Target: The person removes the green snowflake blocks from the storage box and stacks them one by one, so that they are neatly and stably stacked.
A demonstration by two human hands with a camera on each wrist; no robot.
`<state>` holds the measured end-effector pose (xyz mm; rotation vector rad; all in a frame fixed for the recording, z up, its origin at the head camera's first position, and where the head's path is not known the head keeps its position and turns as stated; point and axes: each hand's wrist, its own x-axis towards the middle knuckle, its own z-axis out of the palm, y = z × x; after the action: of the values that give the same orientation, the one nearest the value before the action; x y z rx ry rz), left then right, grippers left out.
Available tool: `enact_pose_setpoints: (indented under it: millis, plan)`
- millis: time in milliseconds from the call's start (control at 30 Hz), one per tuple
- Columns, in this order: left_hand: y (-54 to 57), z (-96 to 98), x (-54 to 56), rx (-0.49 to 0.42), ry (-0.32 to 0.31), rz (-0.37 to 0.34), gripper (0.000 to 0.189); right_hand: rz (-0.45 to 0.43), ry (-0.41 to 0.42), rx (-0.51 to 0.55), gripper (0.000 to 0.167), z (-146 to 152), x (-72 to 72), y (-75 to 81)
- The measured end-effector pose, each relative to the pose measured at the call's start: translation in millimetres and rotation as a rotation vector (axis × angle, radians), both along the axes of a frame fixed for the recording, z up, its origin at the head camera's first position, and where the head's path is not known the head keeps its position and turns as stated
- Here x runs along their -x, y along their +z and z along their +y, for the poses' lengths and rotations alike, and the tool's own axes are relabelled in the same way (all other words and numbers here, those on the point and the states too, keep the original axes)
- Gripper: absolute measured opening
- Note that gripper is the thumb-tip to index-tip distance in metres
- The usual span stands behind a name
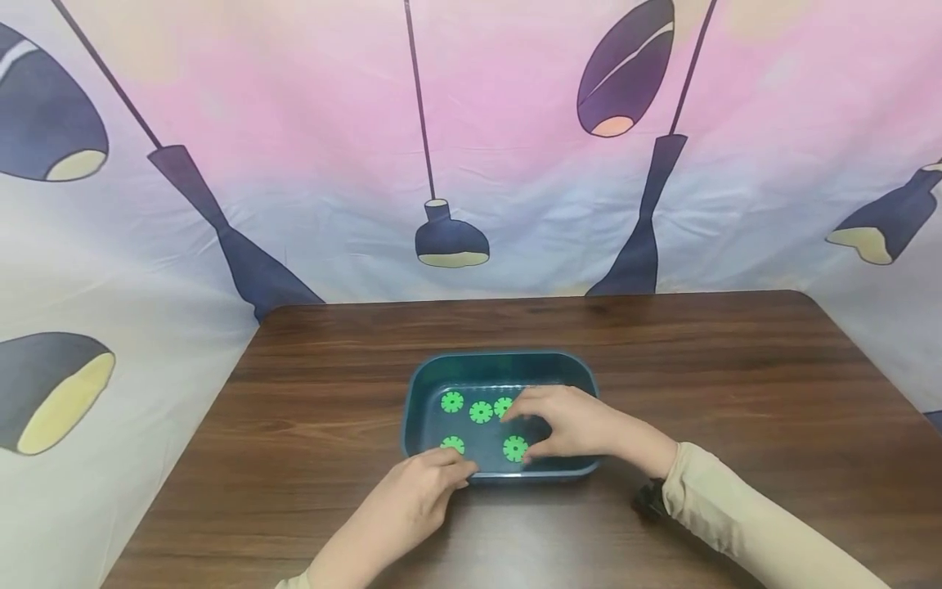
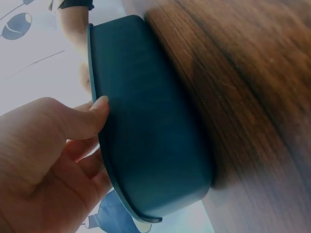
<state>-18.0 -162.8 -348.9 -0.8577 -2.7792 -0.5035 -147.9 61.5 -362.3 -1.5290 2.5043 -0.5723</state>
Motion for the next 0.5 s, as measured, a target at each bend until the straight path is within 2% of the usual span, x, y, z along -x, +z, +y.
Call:
enact_pose_setpoints:
  millis: [133,267,400,500]
  plan:
    - [-0.8,-0.8,-0.2,-0.016,-0.003,-0.027,0.023,-0.02,0.031,-0.097,0.053,-8,-1.4,-2.7]
    - [-1.5,-2.9,-1.2,-0.059,-0.028,-0.028,0.023,-0.021,0.058,-0.15,0.051,-13,-1.9,-6.0]
    - [-3.0,-4.4,-0.9,-0.08,-0.046,-0.029,0.023,-0.042,0.067,-0.166,0.045,-16,-0.9,-9.6]
    - [-3.6,-5.4,0.2,-0.086,-0.054,-0.035,0.023,-0.072,0.071,-0.136,0.038,-18,1.1,-11.9]
